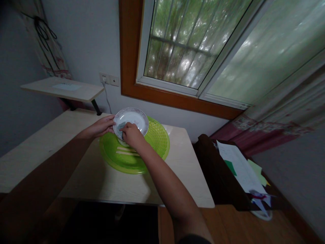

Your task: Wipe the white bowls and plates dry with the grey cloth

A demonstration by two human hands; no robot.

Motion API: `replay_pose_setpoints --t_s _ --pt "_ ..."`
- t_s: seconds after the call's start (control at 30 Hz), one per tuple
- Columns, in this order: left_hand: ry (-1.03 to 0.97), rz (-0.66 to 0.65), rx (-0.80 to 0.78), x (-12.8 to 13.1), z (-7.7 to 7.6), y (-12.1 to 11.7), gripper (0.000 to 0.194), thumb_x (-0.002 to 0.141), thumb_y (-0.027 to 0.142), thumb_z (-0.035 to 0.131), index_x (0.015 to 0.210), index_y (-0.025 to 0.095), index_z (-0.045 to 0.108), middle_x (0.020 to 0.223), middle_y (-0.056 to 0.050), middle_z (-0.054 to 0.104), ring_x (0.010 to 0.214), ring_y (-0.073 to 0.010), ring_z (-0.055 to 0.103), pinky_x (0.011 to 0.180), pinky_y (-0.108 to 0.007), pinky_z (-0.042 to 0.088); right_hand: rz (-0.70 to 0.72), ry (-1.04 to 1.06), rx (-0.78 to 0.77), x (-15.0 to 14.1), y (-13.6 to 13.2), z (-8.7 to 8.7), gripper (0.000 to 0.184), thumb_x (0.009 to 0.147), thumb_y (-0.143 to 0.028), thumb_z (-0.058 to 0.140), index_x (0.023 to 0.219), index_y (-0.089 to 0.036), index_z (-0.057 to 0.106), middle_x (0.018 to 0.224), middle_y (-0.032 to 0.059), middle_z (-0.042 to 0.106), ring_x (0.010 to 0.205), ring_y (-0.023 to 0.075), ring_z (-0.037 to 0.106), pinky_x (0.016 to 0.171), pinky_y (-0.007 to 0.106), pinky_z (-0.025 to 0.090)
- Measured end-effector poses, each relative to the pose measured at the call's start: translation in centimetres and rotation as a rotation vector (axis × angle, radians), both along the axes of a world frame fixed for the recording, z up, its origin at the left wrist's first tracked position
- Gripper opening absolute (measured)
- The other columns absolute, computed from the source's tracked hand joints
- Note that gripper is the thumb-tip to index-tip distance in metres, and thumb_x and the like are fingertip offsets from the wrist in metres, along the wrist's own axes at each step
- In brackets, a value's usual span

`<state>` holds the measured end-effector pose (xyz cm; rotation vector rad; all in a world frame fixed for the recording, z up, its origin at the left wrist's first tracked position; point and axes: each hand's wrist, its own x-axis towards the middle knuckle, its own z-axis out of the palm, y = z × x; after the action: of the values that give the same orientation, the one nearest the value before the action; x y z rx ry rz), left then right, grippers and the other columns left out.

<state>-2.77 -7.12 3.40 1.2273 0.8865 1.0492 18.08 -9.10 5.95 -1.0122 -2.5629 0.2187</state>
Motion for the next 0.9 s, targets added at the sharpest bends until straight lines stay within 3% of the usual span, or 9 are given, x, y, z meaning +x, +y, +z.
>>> replay_pose_setpoints --t_s 0.2,0.43,0.7,0.9 --pt "-0.013 -0.057 -0.013 0.3 0.3 -0.1 0.057 0.076 0.019 0.065 0.132 0.015 0.057 0.097 -0.007 0.073 0.070 -0.0128 0.067 0.065 -0.025 0.057 -0.117 0.023 0.178 -1.7 2.3 0.4 0.031 0.096 -0.019 0.053 0.119 -0.020 0.073 0.110 0.0087 0.062 0.104 0.0230 0.052 0.097 0.033 0.041" --pt "0.035 -0.057 -0.009 0.2 0.0 0.1 0.062 0.074 0.013 0.060 0.136 0.017 0.056 0.099 -0.008 0.074 0.068 -0.0121 0.068 0.060 -0.021 0.055 -0.292 -0.118 0.308 0.3 2.9 2.4 0.034 0.101 -0.020 0.043 0.124 -0.021 0.068 0.116 0.0120 0.057 0.110 0.0273 0.044 0.092 0.036 0.043" --pt "0.100 -0.030 0.046 0.4 0.1 -0.2 0.063 0.076 0.016 0.060 0.139 0.018 0.055 0.103 -0.009 0.074 0.070 -0.0123 0.068 0.057 -0.019 0.053 -0.446 -0.303 0.232 4.8 1.7 3.8 0.031 0.096 -0.016 0.045 0.106 -0.010 0.074 0.116 0.0196 0.060 0.112 0.0298 0.048 0.096 0.039 0.043" --pt "0.107 -0.008 0.053 0.8 0.7 -0.6 0.065 0.076 0.018 0.062 0.140 0.016 0.054 0.104 -0.009 0.073 0.068 -0.0124 0.067 0.056 -0.020 0.052 -0.336 -0.464 0.021 6.1 0.3 4.1 0.027 0.088 -0.017 0.054 0.096 -0.010 0.079 0.104 0.0178 0.073 0.090 0.0243 0.066 0.085 0.032 0.047"
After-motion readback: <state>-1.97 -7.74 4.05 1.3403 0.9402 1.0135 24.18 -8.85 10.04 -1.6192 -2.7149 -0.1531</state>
